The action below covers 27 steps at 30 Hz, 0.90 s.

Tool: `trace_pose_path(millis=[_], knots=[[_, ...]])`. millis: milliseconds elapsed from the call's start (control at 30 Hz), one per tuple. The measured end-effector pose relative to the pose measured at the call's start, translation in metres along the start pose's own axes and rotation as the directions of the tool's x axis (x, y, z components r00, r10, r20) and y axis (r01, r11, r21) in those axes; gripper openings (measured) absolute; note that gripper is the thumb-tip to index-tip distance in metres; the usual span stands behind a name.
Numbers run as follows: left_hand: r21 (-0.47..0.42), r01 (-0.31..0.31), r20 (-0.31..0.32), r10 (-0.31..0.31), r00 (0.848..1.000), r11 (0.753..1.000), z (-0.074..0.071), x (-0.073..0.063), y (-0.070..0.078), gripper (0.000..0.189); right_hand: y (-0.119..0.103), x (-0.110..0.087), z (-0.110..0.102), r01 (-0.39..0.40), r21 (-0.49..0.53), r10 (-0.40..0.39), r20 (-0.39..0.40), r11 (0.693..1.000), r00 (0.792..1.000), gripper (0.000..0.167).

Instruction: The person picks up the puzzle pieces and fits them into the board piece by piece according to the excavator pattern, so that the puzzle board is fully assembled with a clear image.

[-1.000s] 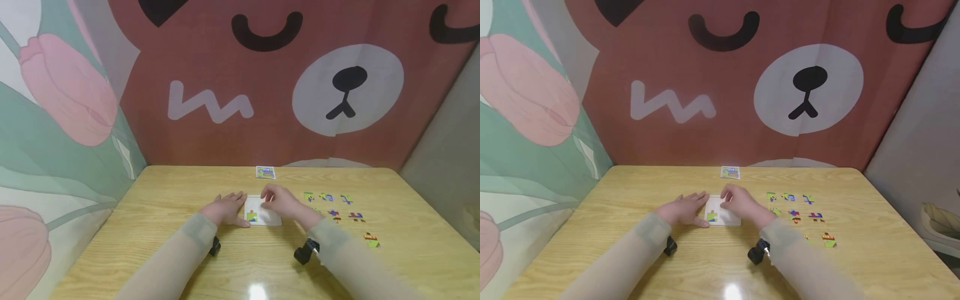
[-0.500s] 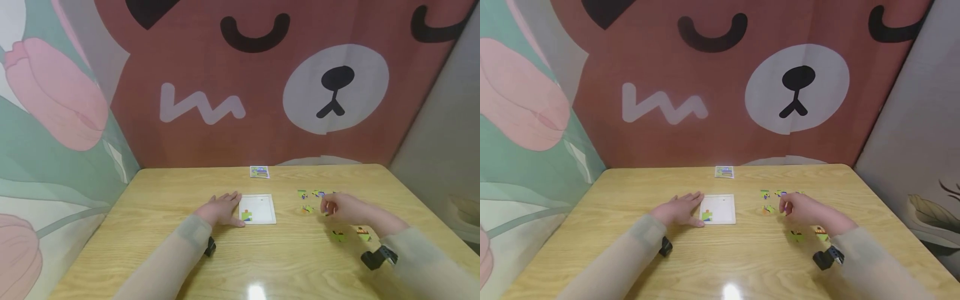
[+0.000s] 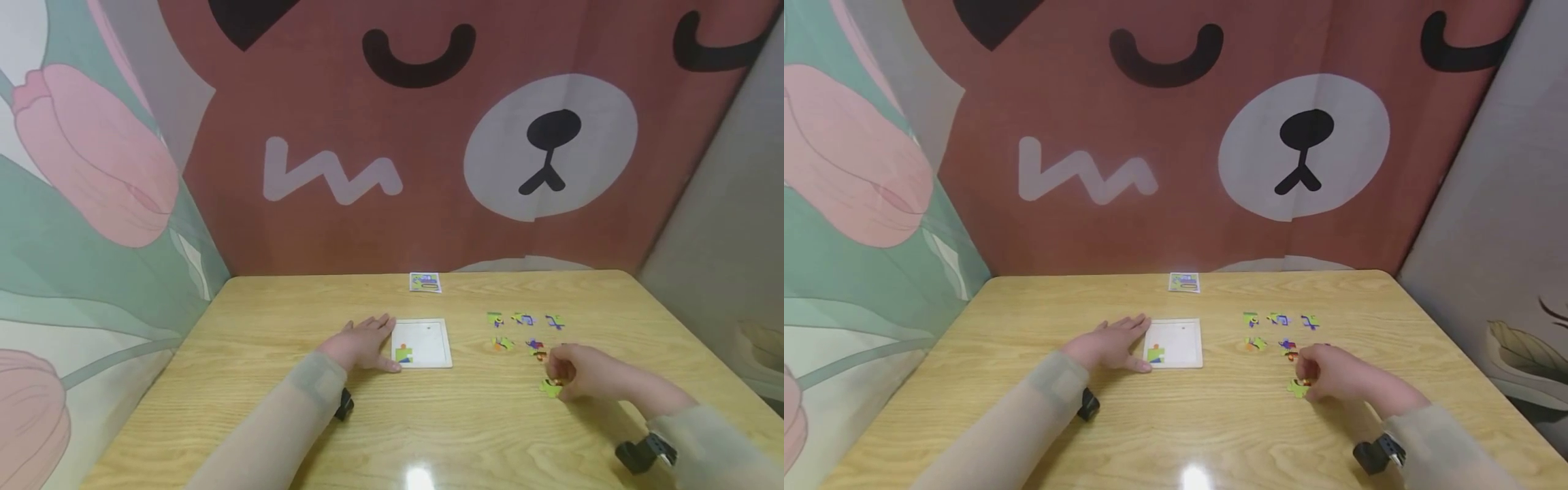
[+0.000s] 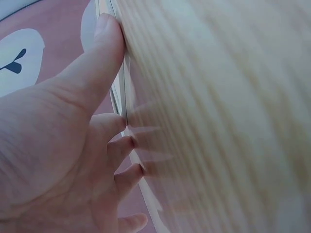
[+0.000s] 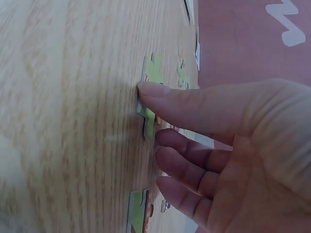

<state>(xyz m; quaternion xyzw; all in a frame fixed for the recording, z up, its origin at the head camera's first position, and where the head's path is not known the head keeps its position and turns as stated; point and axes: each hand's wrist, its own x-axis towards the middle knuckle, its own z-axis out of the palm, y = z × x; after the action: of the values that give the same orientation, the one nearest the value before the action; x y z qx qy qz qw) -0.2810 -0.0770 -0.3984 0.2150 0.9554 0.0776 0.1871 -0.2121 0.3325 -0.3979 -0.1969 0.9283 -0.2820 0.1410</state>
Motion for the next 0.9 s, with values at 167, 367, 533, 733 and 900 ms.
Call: trace_pose_path(millis=[167,367,533,733,900], knots=[[-0.005,0.007,0.005,-0.007,1.000,1.000,0.000,0.000,0.001,0.102,0.001,0.002,0.002,-0.018,0.001,0.018,-0.005,1.000,1.000,0.034],[-0.007,0.003,0.002,-0.003,1.000,1.000,0.000,0.000,0.000,0.101,-0.004,0.008,0.004,0.025,0.075,-0.025,0.000,0.997,1.000,0.021],[-0.007,0.007,0.005,-0.007,1.000,1.000,0.000,0.000,0.000,0.102,-0.019,0.022,0.005,0.081,0.126,-0.082,0.006,0.989,0.997,0.014],[-0.012,0.011,0.008,-0.011,1.000,1.000,-0.001,-0.001,0.001,0.101,-0.044,0.045,0.010,0.169,0.149,-0.170,-0.007,0.974,0.985,0.013],[-0.006,0.007,0.006,-0.007,1.000,1.000,-0.002,0.000,0.001,0.102,-0.069,0.070,0.017,0.171,0.160,-0.169,-0.025,0.972,0.985,0.011]])
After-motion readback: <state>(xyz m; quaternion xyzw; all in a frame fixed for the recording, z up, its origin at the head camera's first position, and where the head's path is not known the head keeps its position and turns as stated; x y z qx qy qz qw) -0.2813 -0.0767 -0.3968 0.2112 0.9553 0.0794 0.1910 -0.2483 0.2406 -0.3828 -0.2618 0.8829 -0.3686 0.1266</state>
